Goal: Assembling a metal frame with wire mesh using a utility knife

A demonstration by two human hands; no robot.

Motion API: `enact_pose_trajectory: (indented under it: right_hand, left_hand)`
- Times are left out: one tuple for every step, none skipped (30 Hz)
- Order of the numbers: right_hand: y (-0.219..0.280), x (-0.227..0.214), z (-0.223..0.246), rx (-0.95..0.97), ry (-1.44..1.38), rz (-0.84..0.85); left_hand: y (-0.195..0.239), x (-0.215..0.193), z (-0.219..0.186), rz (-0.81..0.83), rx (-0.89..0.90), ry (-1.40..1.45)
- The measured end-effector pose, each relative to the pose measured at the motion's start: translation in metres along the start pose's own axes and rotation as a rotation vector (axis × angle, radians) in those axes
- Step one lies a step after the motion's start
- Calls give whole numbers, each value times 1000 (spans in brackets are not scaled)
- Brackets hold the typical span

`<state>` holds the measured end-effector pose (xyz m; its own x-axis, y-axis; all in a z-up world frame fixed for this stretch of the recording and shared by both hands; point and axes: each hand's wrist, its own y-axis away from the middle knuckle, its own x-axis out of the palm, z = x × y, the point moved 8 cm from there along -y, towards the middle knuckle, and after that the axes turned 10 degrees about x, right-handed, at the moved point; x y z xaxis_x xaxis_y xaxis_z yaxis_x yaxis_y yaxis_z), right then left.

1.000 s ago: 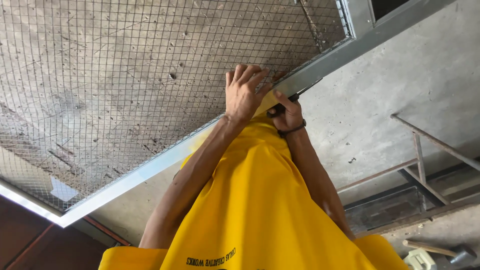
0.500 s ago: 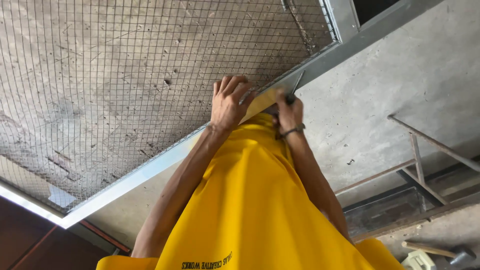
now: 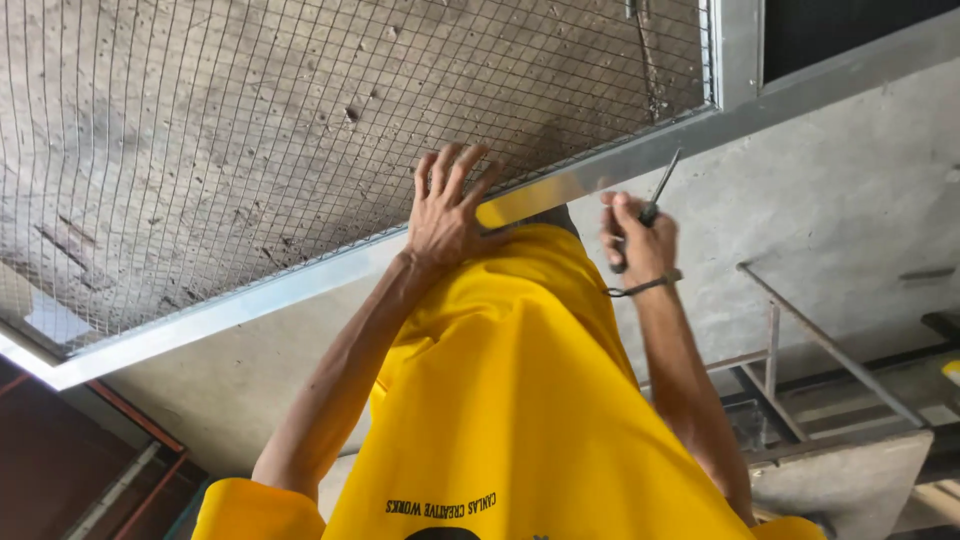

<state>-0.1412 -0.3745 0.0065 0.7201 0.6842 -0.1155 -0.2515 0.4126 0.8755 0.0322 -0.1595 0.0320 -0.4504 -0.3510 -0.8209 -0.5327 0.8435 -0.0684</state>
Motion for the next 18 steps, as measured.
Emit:
enact_pose_trajectory:
  right_hand:
    - [-8,6,-12,0,12,6]
    - [-16,15,-27,33,-117,85]
    - [-23,28,-46,79,-252,166]
    - [-29,34,-55,91,-246,176]
    - [-32,38,-66,94,-296,195]
    - [-35,43,-76,96,-346,214]
    - [-34,51,-77,96,-354,214]
    - [-32,57,-78,99,-385,202]
    - [-29,63,-80,103,-418,187]
    - [-31,66,-84,103,-429,183]
    - [-32,77,-87,103,-492,283]
    - [-31,88,-88,102,-556,384]
    - [-30,91,-87,96,-565,379]
    - [-27,101,-83,83,-568,458]
    - [-24,112,-76,67,-568,542]
    - [-26,112,-77,58,-575,542]
    - [-27,116,-79,88,-600,608]
    - [-27,121,-80,117,-624,675]
  left_hand:
    - [-1,-1,-2,-6,-12,0]
    - [-3,0,-6,28,3,-59]
    - [-1,1,-9,74,15,-121]
    - [-4,1,-9,80,1,-126]
    - [-7,2,-9,78,0,-114]
    - [-10,3,-11,76,-1,-102]
    - [-11,5,-9,81,5,-105]
    - [-12,6,-8,81,1,-113]
    - [-13,7,-8,83,0,-119]
    - [-13,8,-10,90,9,-119]
    - [-13,8,-10,95,6,-122]
    - [-13,7,-10,101,2,-124]
    - [-12,8,-11,103,14,-124]
    - [-11,11,-10,133,14,-118]
    - [-12,13,-8,159,14,-117]
    - [-11,12,-10,158,24,-122]
    - [-9,14,-12,188,44,-124]
    - [-8,16,-14,219,64,-128]
